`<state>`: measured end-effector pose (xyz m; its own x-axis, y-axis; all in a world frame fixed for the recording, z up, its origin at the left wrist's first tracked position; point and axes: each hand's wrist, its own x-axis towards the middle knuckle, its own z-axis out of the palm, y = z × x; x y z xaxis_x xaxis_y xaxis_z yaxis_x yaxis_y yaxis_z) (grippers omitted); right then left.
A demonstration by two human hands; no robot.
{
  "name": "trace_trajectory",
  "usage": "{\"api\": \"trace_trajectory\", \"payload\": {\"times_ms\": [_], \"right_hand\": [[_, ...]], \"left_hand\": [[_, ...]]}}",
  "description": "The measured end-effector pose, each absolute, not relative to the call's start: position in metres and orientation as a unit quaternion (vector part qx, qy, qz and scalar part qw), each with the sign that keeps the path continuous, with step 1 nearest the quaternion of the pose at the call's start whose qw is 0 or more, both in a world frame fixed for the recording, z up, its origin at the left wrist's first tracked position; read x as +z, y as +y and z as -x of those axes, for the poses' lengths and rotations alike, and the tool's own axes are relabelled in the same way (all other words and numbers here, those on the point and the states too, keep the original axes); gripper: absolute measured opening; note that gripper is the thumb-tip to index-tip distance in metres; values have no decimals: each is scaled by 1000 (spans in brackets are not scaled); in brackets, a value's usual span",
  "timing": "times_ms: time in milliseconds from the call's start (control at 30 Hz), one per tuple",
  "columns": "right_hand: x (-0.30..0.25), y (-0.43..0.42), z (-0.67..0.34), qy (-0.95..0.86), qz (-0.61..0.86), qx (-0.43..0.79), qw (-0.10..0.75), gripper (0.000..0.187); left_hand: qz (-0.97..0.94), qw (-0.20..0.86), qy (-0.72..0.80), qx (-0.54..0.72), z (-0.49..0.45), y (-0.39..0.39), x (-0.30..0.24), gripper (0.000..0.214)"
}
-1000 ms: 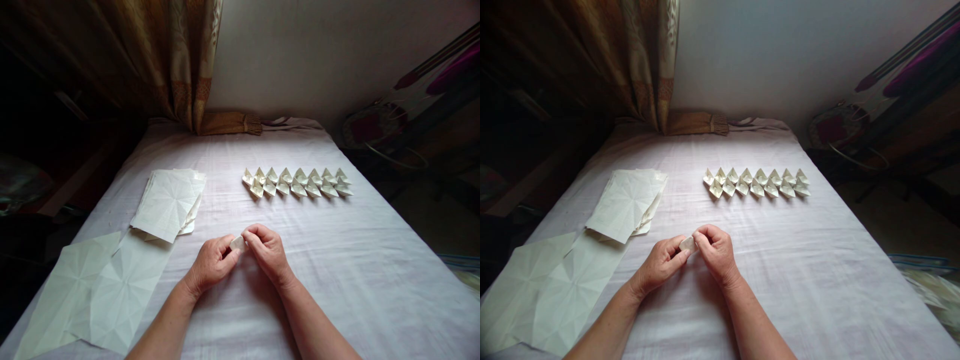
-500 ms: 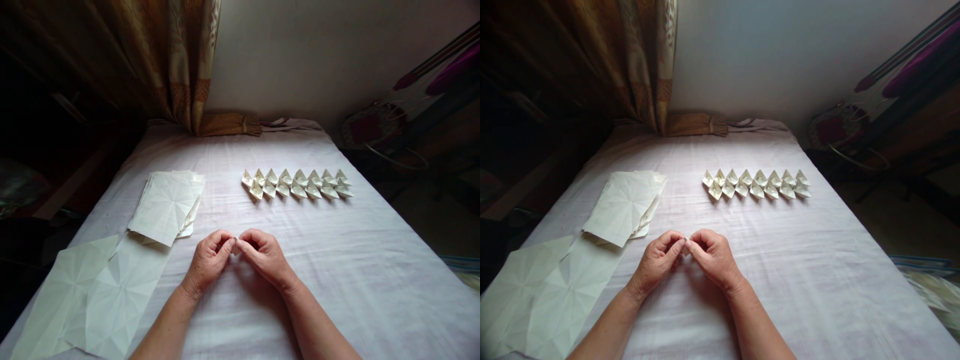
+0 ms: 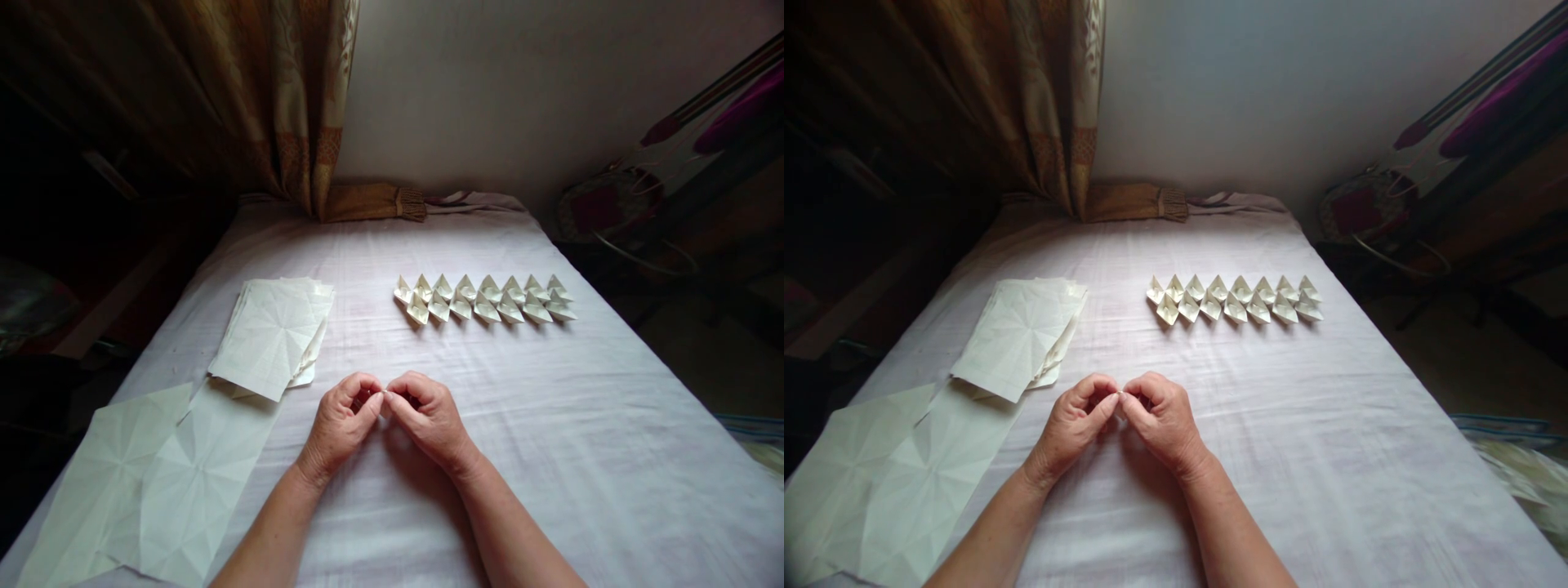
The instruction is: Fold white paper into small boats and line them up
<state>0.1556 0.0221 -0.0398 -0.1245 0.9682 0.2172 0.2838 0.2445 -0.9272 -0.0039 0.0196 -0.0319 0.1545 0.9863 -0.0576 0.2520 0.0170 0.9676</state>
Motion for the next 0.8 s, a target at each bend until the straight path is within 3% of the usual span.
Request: {"api": "trace_trajectory", "payload": {"times_ms": [800], "right_hand": [[-41,19,-150,-644,457,348,505,16]], "left_hand": [[-560,512,510,405,6,18,-35,14]]}}
